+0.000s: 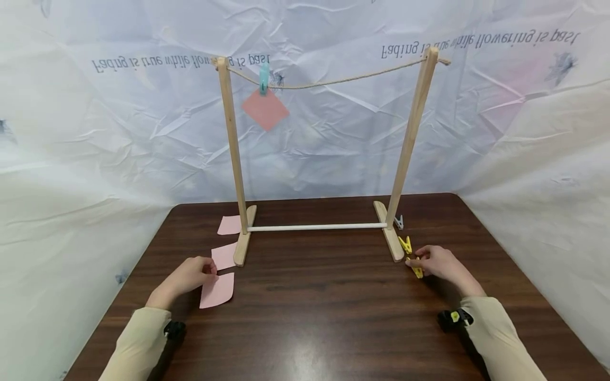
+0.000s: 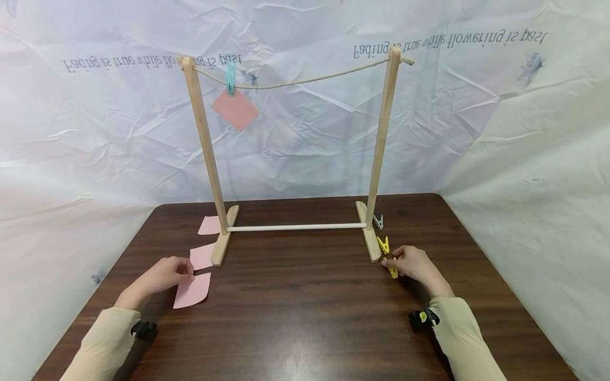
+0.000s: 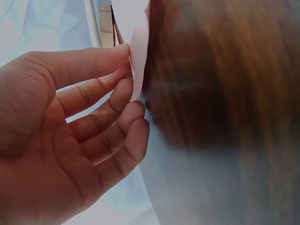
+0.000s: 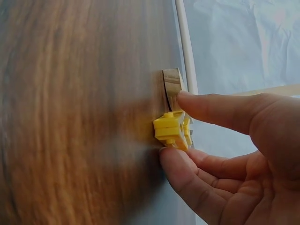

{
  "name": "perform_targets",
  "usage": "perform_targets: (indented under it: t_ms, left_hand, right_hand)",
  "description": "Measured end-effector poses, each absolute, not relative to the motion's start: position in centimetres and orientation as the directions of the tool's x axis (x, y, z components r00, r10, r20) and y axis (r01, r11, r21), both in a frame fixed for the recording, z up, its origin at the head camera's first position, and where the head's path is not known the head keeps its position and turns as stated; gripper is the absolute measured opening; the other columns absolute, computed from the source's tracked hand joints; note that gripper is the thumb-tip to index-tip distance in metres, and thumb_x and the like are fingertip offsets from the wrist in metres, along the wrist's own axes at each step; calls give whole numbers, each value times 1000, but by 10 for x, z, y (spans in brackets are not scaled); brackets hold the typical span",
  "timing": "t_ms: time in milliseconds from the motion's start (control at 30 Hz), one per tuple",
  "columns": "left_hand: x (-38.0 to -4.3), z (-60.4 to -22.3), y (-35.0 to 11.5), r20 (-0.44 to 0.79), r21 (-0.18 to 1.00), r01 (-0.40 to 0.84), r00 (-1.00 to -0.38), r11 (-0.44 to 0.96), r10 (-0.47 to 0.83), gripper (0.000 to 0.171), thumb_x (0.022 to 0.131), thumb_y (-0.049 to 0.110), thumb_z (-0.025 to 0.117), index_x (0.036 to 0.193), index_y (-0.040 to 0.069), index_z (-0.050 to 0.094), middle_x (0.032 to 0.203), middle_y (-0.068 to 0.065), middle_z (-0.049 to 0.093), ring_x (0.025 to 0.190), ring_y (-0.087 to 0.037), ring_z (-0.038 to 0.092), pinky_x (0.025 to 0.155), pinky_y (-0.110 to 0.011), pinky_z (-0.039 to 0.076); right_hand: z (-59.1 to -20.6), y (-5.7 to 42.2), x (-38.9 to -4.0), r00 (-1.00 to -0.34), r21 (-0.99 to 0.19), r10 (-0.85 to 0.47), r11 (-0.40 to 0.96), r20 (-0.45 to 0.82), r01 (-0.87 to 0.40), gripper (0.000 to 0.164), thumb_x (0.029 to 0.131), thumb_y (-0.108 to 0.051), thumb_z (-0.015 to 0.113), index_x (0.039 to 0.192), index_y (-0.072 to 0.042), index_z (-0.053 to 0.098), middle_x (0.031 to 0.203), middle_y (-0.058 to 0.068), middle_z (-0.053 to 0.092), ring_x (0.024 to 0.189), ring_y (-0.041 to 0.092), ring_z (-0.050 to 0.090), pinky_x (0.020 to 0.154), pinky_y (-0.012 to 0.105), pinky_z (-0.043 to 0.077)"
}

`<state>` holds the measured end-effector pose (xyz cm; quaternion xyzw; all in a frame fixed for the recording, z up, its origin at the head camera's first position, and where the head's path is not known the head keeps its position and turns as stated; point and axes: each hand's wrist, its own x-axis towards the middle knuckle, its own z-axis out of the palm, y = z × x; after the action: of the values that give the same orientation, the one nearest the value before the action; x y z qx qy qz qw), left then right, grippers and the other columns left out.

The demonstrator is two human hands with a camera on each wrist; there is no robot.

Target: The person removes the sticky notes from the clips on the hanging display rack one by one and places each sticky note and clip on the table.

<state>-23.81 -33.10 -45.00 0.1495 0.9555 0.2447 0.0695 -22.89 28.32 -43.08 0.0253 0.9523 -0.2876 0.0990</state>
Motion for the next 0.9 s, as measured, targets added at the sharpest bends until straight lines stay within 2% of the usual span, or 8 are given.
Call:
perform_targets:
  t_ms: [167, 533, 900]
  left_hand:
    - [-239, -454, -331, -47, 489, 257, -946, 834, 320, 11, 85, 11, 75, 81, 12, 64, 68, 3, 54, 64, -14, 48, 58, -30, 41]
    - [-238, -453, -335, -42, 483, 290, -935, 826, 353, 10, 90, 13, 73, 83, 13, 65, 71, 4, 55, 65, -13, 49, 59, -29, 41]
    - [-238, -444, -353, -8, 497, 276, -947, 823, 322, 10, 96, 17, 69, 86, 12, 66, 75, 3, 60, 68, -15, 51, 63, -33, 44]
  right_hand:
    - [-431, 286, -227, -979, -564, -21, 819, -205, 101, 66, 94, -37, 71, 126, 18, 53, 85, 9, 67, 69, 17, 66, 68, 41, 56]
    - [-431, 292, -224, -978, -591, -28, 800, -208, 103, 70, 96, -41, 68, 127, 20, 52, 94, 16, 68, 75, 19, 69, 70, 39, 59]
    - [-425, 301, -221, -988, -607, -34, 792, -152, 66, 68, 103, -43, 56, 131, 19, 49, 104, 24, 67, 80, 23, 69, 72, 42, 59]
